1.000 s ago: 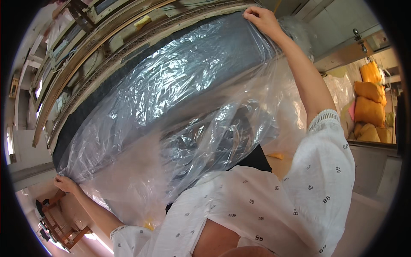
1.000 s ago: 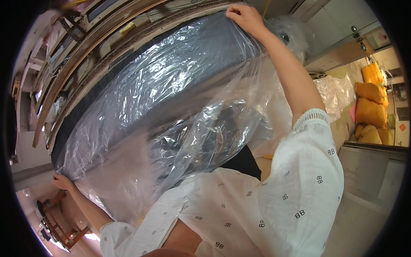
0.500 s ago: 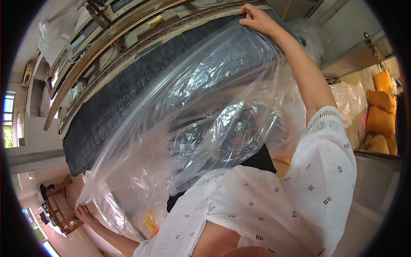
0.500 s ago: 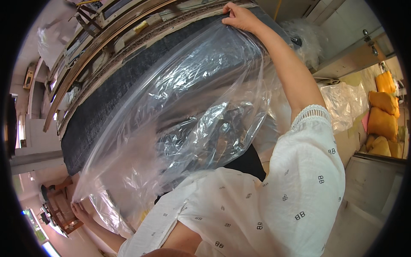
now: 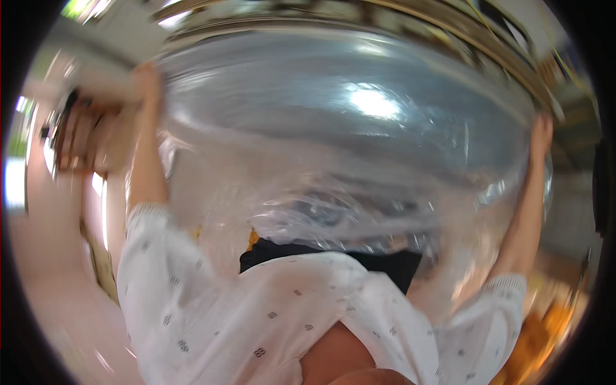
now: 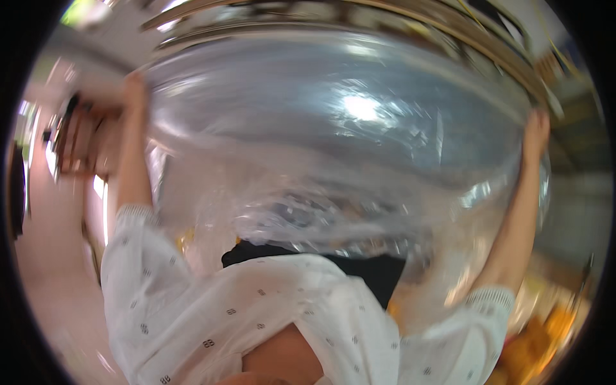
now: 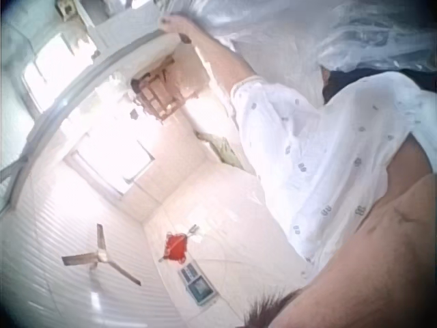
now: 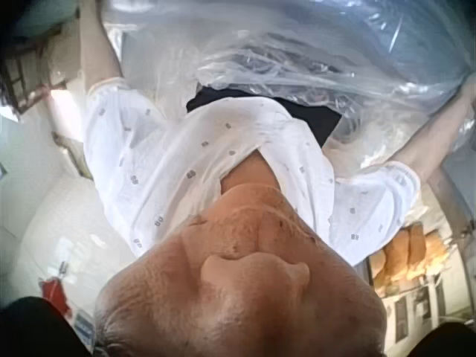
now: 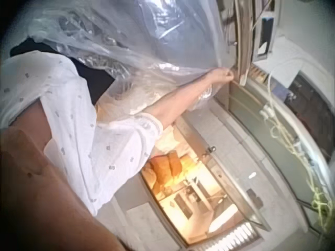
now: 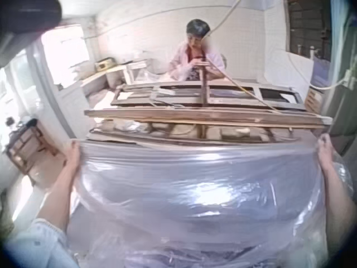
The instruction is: Wrapping large black industrial components in clear plastic sheeting.
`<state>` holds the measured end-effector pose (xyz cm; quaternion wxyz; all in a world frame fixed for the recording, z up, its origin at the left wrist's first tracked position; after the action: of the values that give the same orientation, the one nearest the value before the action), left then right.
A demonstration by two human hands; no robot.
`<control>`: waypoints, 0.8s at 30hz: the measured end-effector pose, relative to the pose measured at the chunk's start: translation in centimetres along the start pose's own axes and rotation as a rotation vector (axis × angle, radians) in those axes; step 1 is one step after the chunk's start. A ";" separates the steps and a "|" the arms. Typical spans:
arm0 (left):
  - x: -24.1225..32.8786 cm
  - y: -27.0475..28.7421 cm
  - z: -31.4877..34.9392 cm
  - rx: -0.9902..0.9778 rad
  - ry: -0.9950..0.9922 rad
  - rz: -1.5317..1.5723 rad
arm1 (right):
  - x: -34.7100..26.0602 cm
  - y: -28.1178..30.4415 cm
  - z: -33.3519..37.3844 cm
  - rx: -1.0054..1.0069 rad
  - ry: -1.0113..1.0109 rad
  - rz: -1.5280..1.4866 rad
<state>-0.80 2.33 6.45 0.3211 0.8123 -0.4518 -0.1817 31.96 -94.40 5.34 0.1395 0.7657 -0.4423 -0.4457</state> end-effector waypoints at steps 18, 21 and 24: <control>3.9 -9.5 -6.4 -0.170 0.365 0.650 | 4.0 -1.4 -1.9 0.037 -0.072 0.033; 4.0 -9.7 -6.4 -0.154 0.439 0.653 | 4.3 -0.4 -1.3 0.147 -0.032 0.172; 6.6 -9.4 -6.1 -0.192 0.525 0.540 | 3.8 1.7 -0.9 0.201 -0.066 0.273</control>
<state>12.03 2.56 4.37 0.5368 0.6492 -0.5327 0.0820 32.51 -98.62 4.73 0.1070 0.6934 -0.5889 -0.4011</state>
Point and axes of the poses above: each hand's wrist, its own z-axis away from the middle knuckle, its own y-axis out of the back of the hand, x = y × z, the point moved 7 cm from there along -z, towards the middle knuckle, and after that the axes turned 3 degrees about -z, right-handed, at the moved point
